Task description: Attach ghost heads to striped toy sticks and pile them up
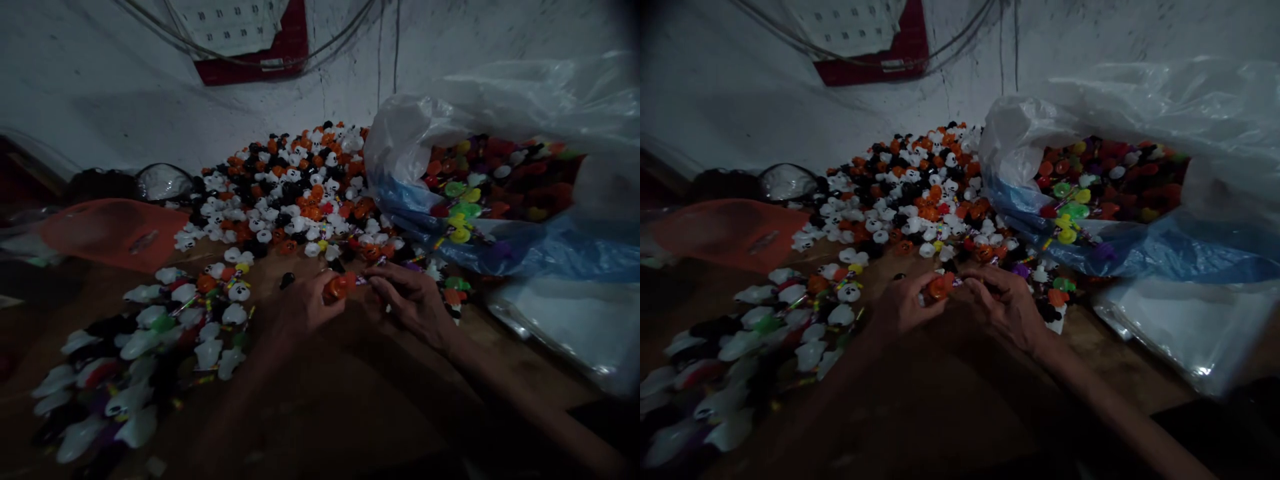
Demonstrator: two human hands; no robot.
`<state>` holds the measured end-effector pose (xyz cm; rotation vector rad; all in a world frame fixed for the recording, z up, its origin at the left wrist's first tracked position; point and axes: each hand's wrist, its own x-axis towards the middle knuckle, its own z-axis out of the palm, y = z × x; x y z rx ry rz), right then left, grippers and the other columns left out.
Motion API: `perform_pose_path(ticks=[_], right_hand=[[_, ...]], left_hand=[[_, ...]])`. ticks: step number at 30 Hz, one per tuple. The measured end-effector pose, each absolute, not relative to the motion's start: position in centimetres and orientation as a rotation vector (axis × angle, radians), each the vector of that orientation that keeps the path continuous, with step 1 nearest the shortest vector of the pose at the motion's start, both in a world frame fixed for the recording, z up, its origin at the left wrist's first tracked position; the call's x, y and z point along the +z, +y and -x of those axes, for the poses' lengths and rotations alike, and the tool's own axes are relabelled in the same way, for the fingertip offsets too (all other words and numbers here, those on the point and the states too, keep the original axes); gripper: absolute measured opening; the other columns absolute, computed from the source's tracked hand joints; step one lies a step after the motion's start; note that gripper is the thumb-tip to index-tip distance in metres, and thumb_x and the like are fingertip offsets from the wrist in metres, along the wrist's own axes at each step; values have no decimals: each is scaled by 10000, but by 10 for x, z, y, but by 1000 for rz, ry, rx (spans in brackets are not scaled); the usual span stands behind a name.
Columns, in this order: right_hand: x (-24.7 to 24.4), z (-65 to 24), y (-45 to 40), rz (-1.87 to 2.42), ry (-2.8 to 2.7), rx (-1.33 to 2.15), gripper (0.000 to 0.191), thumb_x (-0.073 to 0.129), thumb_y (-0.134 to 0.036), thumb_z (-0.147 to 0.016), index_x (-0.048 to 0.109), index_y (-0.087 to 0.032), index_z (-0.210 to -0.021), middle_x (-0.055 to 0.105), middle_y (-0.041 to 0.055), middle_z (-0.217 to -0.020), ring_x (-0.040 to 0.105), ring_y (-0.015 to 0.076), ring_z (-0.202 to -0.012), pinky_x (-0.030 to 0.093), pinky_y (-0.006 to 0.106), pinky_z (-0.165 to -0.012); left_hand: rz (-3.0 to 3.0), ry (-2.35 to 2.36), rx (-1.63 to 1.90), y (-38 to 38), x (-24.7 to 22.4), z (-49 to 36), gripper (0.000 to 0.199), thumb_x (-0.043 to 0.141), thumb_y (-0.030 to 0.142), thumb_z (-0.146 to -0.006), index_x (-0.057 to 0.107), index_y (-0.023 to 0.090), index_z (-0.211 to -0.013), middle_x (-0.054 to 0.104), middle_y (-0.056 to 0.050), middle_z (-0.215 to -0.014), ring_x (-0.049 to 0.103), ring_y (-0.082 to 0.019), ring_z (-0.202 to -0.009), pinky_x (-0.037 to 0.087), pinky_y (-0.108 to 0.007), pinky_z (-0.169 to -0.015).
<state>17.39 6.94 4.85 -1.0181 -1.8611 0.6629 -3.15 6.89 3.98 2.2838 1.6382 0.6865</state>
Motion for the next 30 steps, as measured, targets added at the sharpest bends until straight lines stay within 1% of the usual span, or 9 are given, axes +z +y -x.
perform_pose_path(ticks=[3,8,11,14,17,20,23,25,30], right_hand=[[54,-177,68,985,-2029,477,150,575,-272,-869,644,-174,-960,649,17,-892,596,102,-809,438,205,-724],[59,-182,63,1139,-2399,169,204,495,-322,-910,615,-167,-964,636,16,-835,593,121,-719,395,242,-601],[57,-184,58,1159,-2527,-101,221,434,-315,-934,609,-181,-943,628,16,-813,597,149,-740,342,263,-547],[50,-184,51,1121,-2617,-254,180,423,-225,-924,595,-174,-919,619,25,-799,582,157,-719,288,267,-495],[42,-184,40,1125,-2685,-311,168,423,-105,-876,574,-161,-920,620,41,-802,569,153,-681,278,267,-489],[36,-183,28,1295,-2697,-107,208,405,-58,-847,557,-171,-932,629,56,-828,542,136,-630,274,269,-489],[32,-182,18,1385,-2592,401,162,402,-104,-868,539,-181,-910,635,57,-844,516,121,-614,313,252,-522],[30,-181,16,1358,-2468,666,129,412,-146,-880,536,-181,-872,624,34,-784,503,112,-606,334,241,-546],[32,-168,18,1414,-2245,880,214,406,-202,-895,557,-148,-754,601,23,-694,471,88,-570,322,231,-546]], left_hand=[[-2297,1646,651,69,35,31,287,588,339,-746,613,239,-1014,662,9,-816,608,-174,-743,394,-266,-636],[-2371,1636,565,69,35,23,266,560,325,-785,594,224,-1028,646,-19,-966,609,-197,-882,426,-279,-723],[-2429,1637,391,65,45,15,257,546,280,-799,573,216,-1046,616,-23,-1020,609,-197,-879,433,-282,-702],[-2555,1630,116,60,53,6,228,490,239,-827,559,187,-1037,595,-52,-1023,611,-215,-839,418,-301,-637],[-2654,1624,-36,53,51,-3,216,394,189,-863,559,173,-1001,591,-71,-974,613,-220,-777,382,-310,-575],[-2665,1681,-78,43,43,-10,238,360,152,-872,570,173,-980,595,-78,-928,609,-209,-730,345,-306,-545],[-2731,1755,-32,30,35,-13,260,344,144,-890,595,170,-953,604,-78,-874,595,-191,-688,323,-306,-531],[-2785,1820,25,23,31,-15,262,353,124,-889,607,170,-934,606,-73,-850,590,-188,-671,315,-311,-523],[-2856,1912,90,12,28,-15,294,335,121,-902,624,160,-870,591,-74,-797,589,-206,-680,332,-316,-517]])
